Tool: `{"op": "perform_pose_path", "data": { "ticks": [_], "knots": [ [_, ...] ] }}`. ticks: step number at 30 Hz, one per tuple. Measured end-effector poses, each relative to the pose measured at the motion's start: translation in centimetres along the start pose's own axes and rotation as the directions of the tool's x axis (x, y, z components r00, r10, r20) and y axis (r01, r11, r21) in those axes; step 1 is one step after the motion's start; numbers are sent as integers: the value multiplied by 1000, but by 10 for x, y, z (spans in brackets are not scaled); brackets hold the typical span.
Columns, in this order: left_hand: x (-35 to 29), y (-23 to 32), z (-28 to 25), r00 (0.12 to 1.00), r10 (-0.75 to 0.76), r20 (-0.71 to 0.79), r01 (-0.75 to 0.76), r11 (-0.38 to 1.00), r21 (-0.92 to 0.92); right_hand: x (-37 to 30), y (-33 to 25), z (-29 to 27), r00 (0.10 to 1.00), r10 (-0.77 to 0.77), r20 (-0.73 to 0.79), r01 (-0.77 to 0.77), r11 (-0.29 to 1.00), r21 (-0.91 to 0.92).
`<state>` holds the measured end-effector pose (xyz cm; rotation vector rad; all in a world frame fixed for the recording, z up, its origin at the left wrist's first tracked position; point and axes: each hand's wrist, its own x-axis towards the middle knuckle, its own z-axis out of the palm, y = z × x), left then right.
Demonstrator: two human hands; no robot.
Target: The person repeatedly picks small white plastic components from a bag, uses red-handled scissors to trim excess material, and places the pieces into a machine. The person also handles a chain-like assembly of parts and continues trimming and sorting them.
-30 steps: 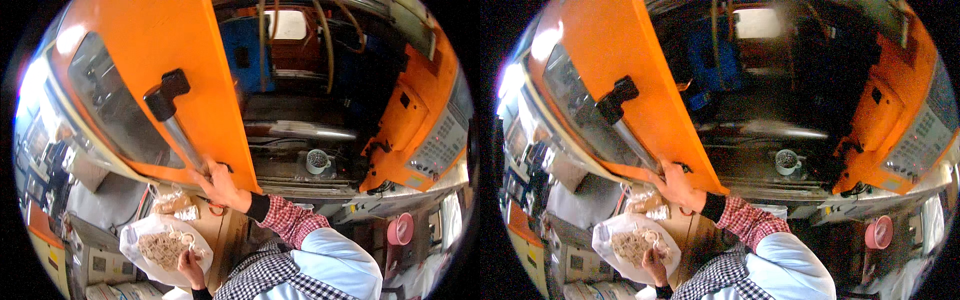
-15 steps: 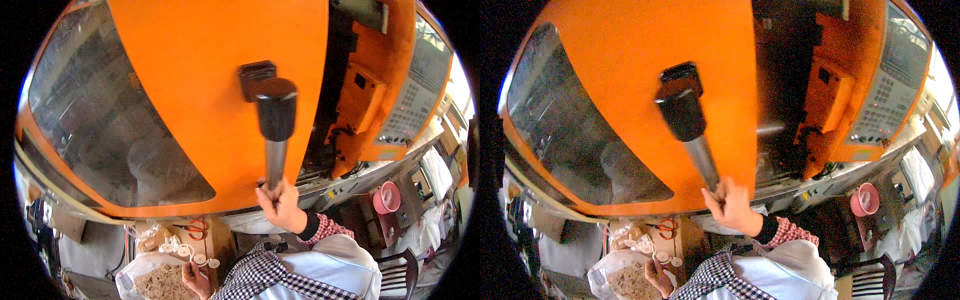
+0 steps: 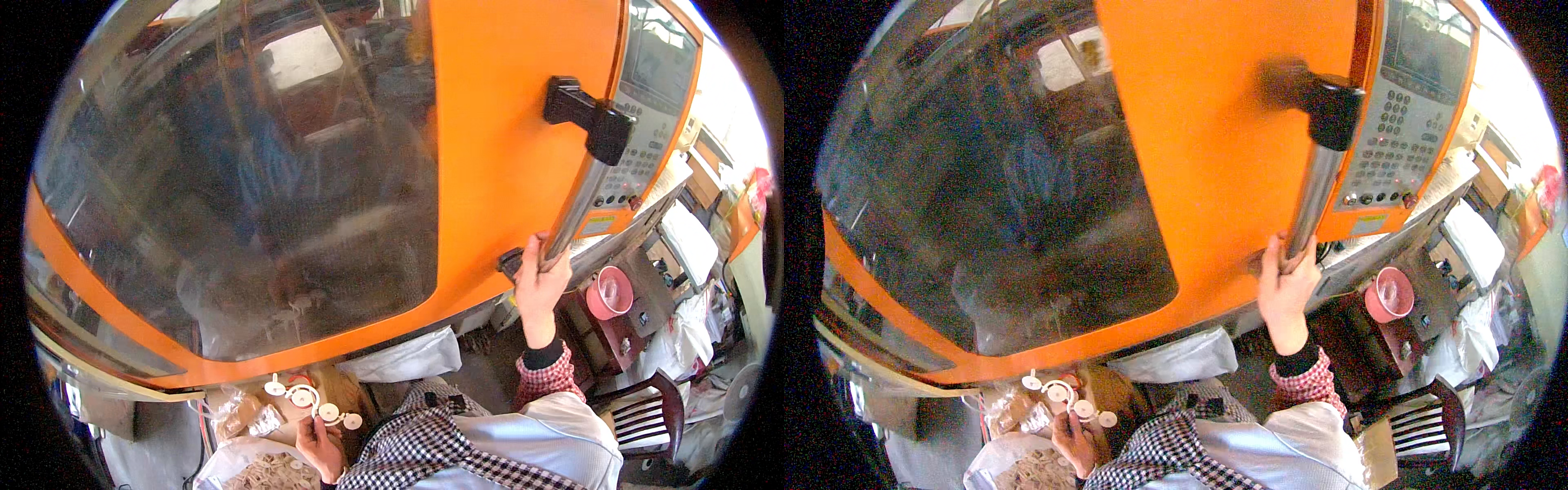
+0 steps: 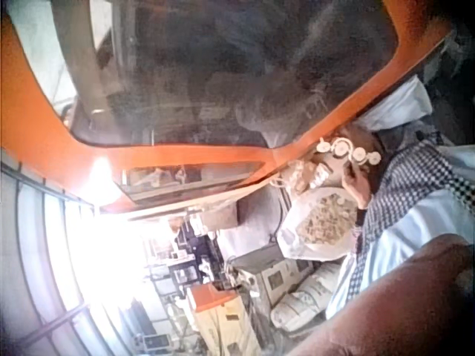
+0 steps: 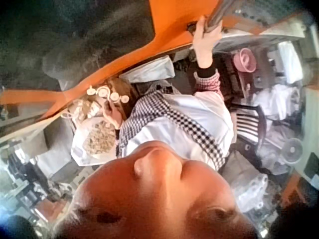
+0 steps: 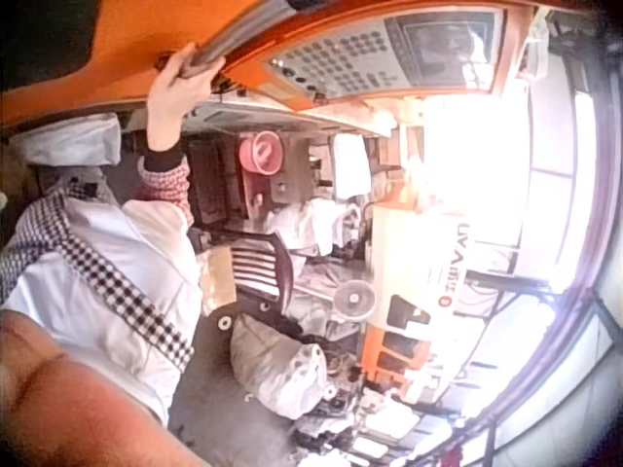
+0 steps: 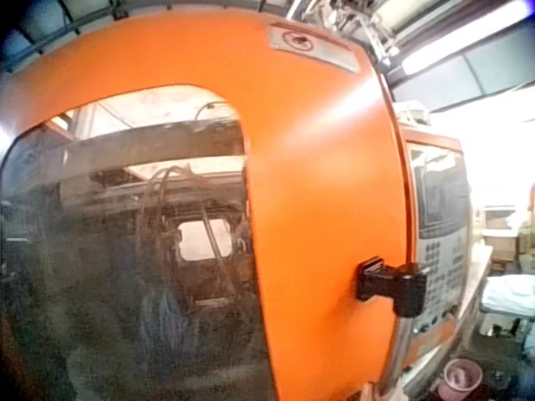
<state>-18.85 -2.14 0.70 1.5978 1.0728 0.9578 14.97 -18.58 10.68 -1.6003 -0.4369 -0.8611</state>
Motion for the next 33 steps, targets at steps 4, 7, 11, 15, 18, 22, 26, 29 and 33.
{"op": "perform_pose_path", "data": {
  "ticks": [4, 7, 11, 15, 18, 22, 26, 29, 33],
  "knots": [
    [1, 0, 6, 999, 13, -34, -14, 999, -35, 20, 17, -17, 996, 82, -29, -83, 996, -31],
    [0, 11, 6, 999, 28, -30, -27, 999, 25, 36, 36, -31, 989, 144, -36, -147, 983, -108],
    [-4, -4, 6, 993, -108, -45, 100, 985, -142, 46, 52, -34, 999, 40, -29, -42, 998, -43],
    [-10, -10, 7, 987, -110, -120, 83, 974, -210, 43, 46, -28, 968, 245, -60, -247, 969, -23],
    [-12, -4, 4, 976, -186, -111, 141, 933, -331, 70, 77, -48, 888, -459, 10, 410, 784, -466],
    [-28, -17, -13, 956, -242, -164, 108, 814, -570, 66, 82, -49, 945, -293, -146, 132, 748, -650],
    [-47, -22, -32, 926, -297, -231, 69, 737, -673, 58, 50, -42, 826, -531, -191, 189, 580, -793],
    [-64, -33, -48, 884, -359, -300, 25, 677, -736, 36, 24, -13, 515, -788, -336, 549, 605, -577],
    [-81, -37, -64, 862, -435, -261, 38, 570, -821, -162, -85, 40, 401, -669, 625, 248, 737, 629]
  ]
}}
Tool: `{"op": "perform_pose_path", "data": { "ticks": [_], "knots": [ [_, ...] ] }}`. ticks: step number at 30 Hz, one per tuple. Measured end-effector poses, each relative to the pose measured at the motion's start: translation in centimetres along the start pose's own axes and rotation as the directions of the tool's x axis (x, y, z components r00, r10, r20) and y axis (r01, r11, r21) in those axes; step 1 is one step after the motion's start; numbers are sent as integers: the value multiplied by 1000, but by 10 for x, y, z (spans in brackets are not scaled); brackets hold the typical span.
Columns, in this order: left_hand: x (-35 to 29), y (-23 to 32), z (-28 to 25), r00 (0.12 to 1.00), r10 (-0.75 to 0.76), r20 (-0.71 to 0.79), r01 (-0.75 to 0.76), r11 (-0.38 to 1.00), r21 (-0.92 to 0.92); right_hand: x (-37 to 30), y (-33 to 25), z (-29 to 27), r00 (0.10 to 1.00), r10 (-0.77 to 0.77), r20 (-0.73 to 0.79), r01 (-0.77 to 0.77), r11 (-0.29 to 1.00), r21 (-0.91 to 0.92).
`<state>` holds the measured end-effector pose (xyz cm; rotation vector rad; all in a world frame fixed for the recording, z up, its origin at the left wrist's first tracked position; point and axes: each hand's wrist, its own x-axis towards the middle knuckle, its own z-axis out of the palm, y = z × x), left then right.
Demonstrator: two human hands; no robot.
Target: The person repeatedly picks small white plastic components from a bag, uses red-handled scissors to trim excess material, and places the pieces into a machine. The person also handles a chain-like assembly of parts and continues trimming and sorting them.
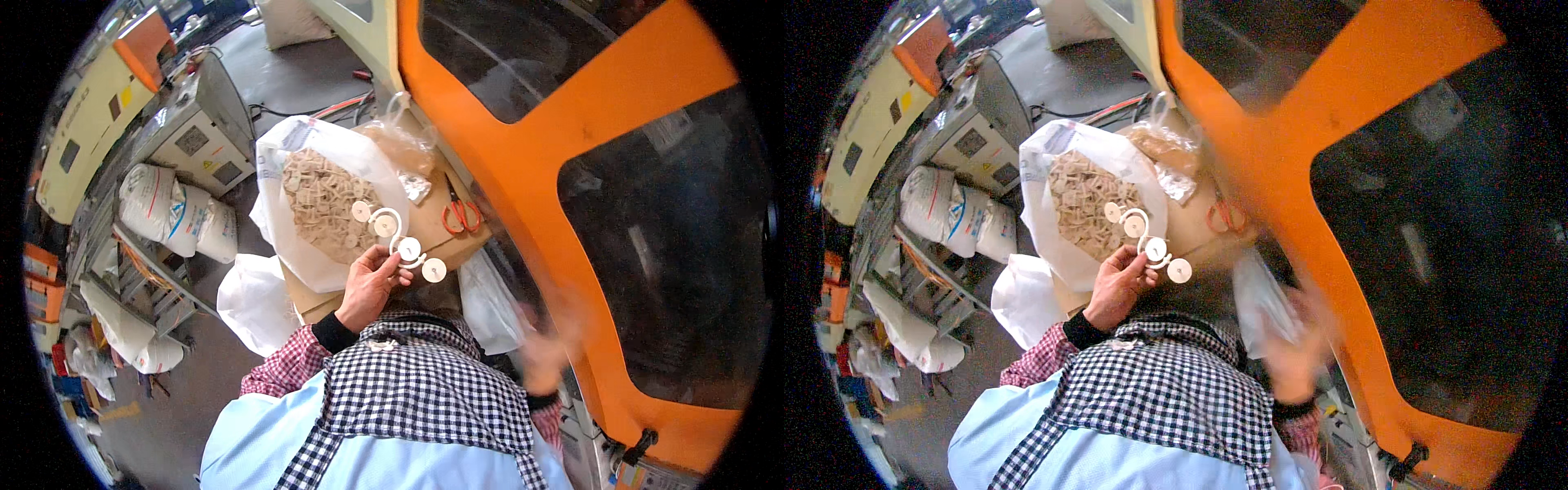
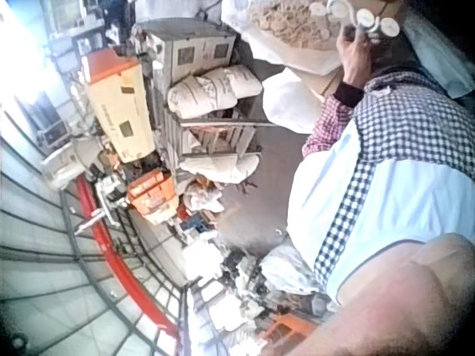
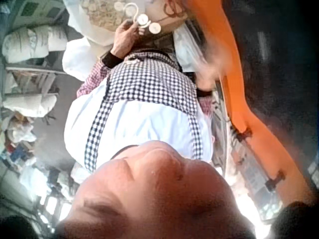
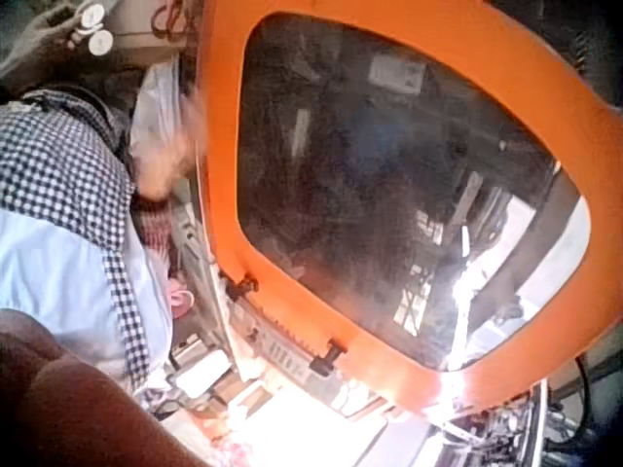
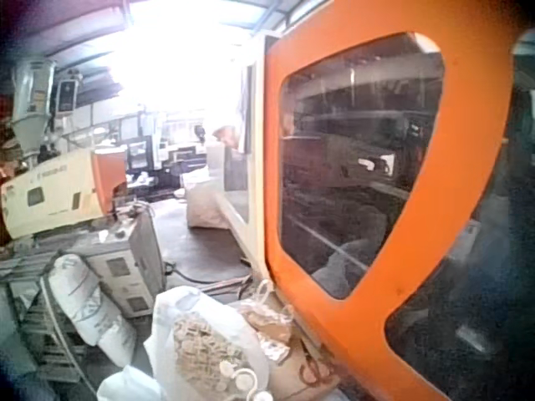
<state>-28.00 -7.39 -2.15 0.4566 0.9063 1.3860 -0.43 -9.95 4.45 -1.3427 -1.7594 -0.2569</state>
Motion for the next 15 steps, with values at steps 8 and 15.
{"op": "perform_pose_path", "data": {
  "ticks": [8, 15],
  "knots": [
    [-30, 12, -38, 995, 5, -105, -23, 985, -170, 4, -62, 148, 729, -639, 244, 342, 650, 679],
    [-55, 10, -51, 966, 84, -245, -131, 974, -185, 4, -88, 180, 632, -752, 184, 404, 523, 750]
  ]
}}
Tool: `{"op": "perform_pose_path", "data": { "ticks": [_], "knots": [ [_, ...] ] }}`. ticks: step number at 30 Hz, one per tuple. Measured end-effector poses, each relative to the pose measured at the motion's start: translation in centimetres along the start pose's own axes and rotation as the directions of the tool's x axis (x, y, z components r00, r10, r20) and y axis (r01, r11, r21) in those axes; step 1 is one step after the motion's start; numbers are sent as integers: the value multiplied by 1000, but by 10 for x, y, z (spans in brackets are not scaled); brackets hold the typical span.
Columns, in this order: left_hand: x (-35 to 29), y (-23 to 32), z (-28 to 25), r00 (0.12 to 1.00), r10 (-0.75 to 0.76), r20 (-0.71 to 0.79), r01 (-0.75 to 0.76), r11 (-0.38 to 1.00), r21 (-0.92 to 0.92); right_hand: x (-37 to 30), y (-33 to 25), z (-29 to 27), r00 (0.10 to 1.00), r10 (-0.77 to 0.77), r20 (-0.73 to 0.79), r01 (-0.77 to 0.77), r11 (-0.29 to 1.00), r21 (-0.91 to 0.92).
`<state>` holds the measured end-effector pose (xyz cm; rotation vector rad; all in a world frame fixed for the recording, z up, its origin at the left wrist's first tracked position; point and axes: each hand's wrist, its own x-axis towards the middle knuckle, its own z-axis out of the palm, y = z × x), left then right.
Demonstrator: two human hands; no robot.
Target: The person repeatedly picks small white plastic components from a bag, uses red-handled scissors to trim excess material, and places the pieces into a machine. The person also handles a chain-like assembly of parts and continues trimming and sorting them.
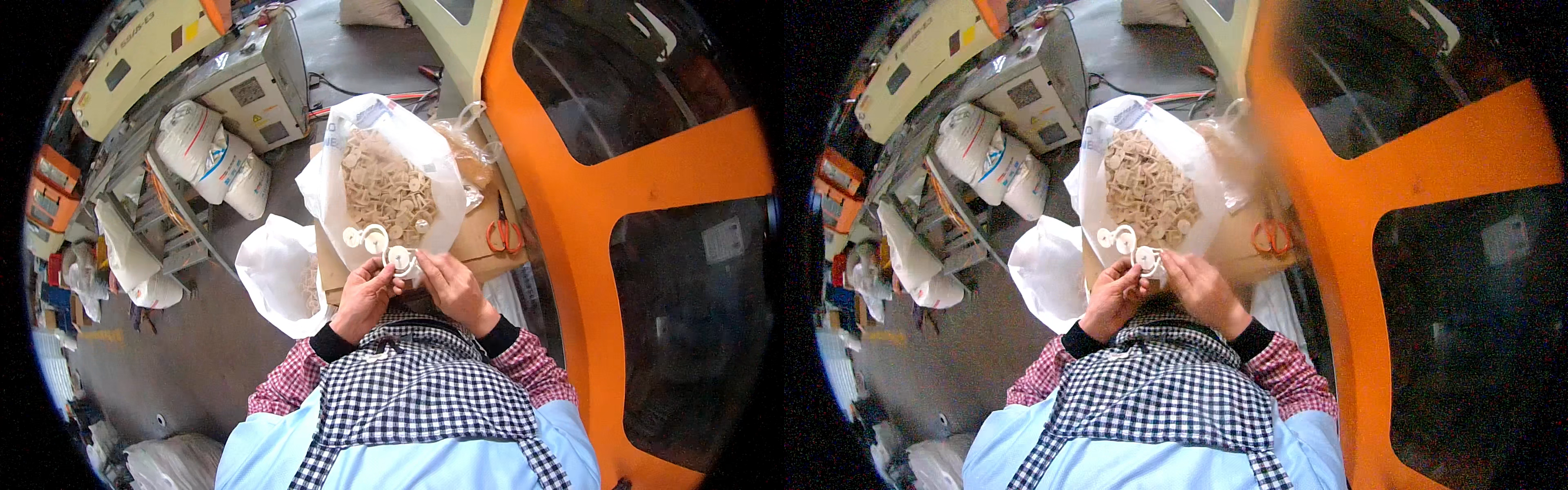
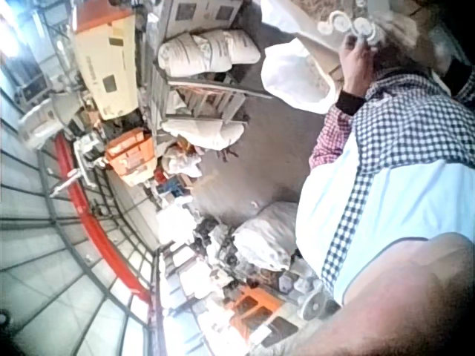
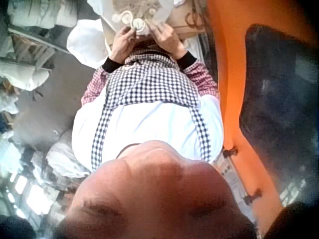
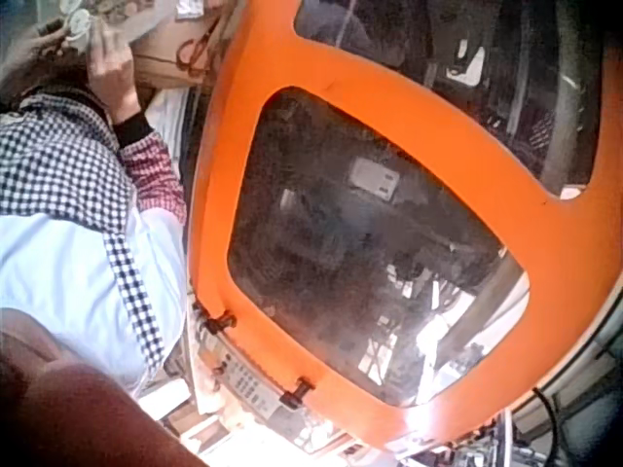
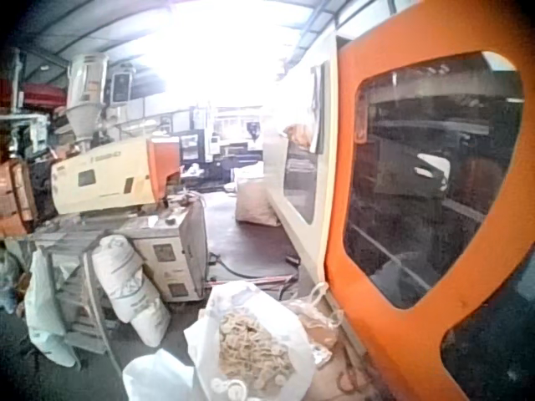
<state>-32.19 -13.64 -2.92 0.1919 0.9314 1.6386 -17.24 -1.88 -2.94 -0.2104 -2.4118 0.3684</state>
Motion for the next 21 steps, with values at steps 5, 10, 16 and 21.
{"op": "perform_pose_path", "data": {
  "ticks": [5, 10, 16, 21],
  "knots": [
    [-2, 1, -8, 809, 553, 199, -499, 469, 728, 13, -11, 16, 650, 636, 416, -659, 199, 725],
    [2, 2, -14, 488, 702, 519, -663, -88, 743, -11, 98, 91, 588, 520, 620, -756, 78, 650],
    [18, 16, -16, 889, 455, -46, -370, 775, 513, 65, 44, 41, 968, 249, 25, -249, 946, 206],
    [13, 15, -19, 977, 212, 26, -203, 883, 424, 66, 23, 3, 926, -312, 211, 275, 943, 189]
  ]
}}
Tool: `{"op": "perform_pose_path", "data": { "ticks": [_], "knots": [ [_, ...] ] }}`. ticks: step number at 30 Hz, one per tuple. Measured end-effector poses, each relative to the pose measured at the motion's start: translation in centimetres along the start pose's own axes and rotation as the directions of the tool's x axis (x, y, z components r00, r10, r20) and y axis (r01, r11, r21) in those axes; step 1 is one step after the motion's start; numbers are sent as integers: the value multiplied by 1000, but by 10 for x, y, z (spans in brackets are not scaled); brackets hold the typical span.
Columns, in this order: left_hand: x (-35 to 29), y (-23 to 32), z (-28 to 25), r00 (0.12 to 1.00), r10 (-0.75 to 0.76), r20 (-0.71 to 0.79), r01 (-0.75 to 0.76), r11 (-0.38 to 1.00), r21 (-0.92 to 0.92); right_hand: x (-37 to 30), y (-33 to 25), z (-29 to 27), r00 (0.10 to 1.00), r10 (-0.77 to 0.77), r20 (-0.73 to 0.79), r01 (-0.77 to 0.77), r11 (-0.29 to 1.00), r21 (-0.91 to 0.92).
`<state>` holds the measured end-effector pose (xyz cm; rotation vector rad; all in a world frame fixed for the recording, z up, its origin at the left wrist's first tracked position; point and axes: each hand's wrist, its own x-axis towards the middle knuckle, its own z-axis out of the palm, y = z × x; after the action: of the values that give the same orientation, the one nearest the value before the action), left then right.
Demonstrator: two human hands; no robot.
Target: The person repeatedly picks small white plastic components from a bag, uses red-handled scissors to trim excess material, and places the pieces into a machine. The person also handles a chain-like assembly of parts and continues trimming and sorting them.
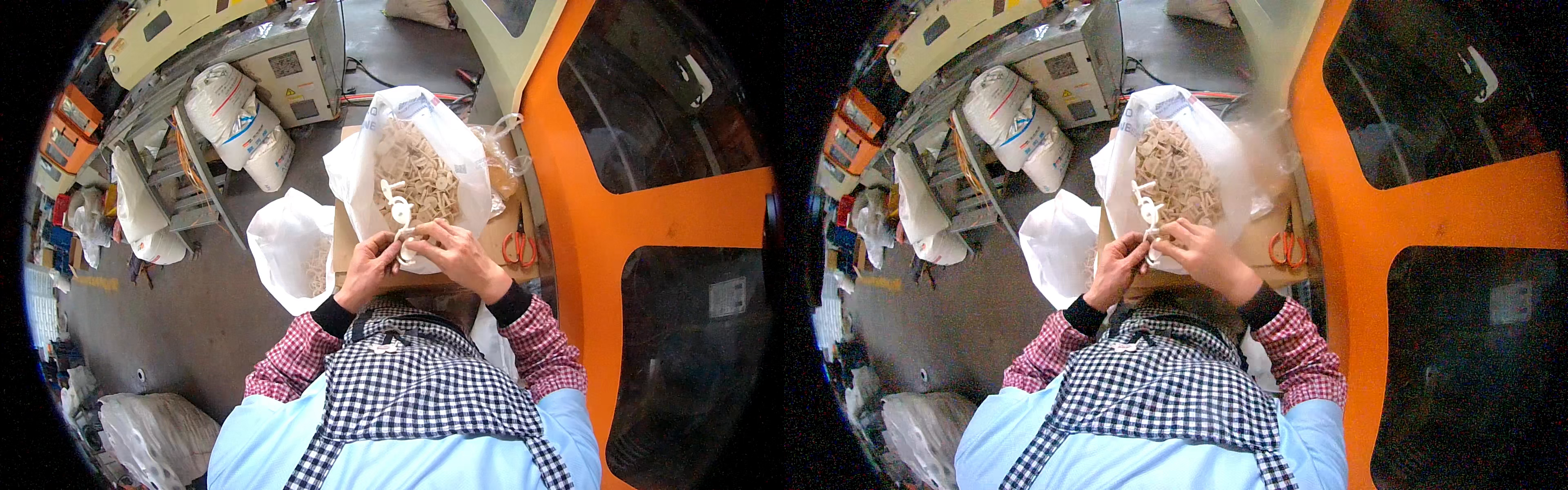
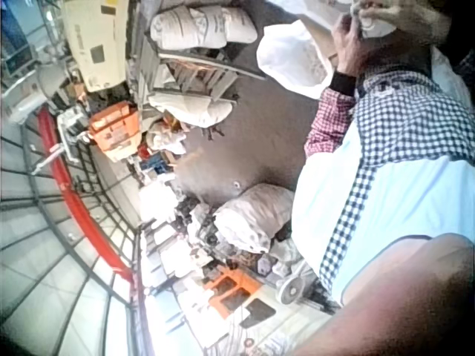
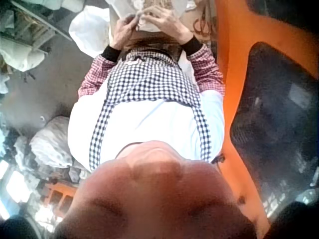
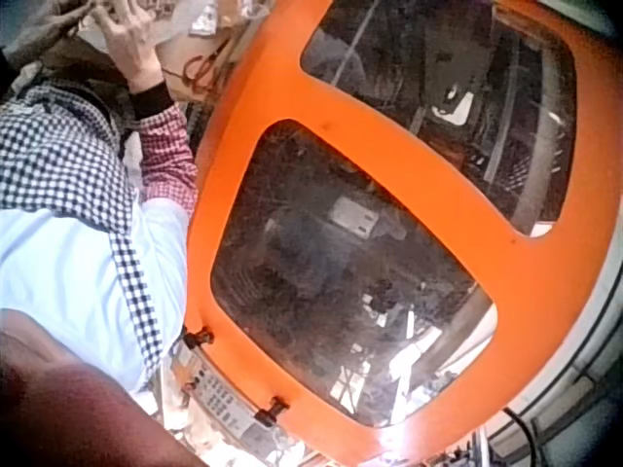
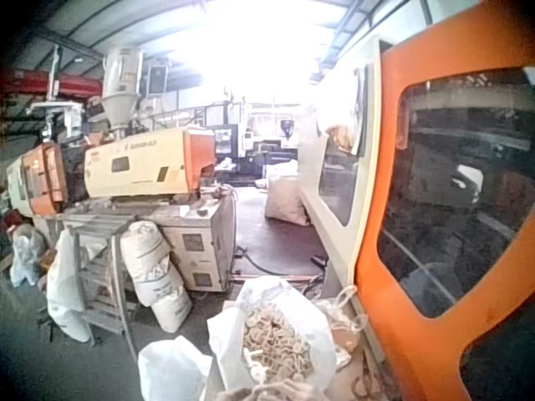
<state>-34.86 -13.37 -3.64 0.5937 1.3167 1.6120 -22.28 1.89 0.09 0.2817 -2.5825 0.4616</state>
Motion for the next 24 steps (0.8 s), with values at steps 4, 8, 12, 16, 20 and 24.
{"op": "perform_pose_path", "data": {
  "ticks": [4, 8, 12, 16, 20, 24],
  "knots": [
    [-4, -6, 2, 943, 297, -151, -213, 886, 411, -14, 6, 17, 955, 260, 144, -287, 935, 208],
    [-10, 9, 2, 621, 659, 423, -583, 28, 812, -7, 5, 20, 683, 517, 516, -704, 276, 654],
    [2, 4, -10, 550, 671, 497, -588, -111, 801, -11, 21, 45, 685, 517, 514, -647, 107, 755],
    [12, -4, -19, 932, 341, -127, -246, 847, 471, 14, 18, 29, 673, 529, 517, -718, 301, 627],
    [8, 5, -9, 996, -64, -69, 51, 984, -173, 8, 0, 25, 753, 479, 452, -567, 121, 815],
    [4, -13, -6, 987, -151, -50, 118, 904, -411, 5, -35, 21, 810, 551, 202, -407, 280, 869]
  ]
}}
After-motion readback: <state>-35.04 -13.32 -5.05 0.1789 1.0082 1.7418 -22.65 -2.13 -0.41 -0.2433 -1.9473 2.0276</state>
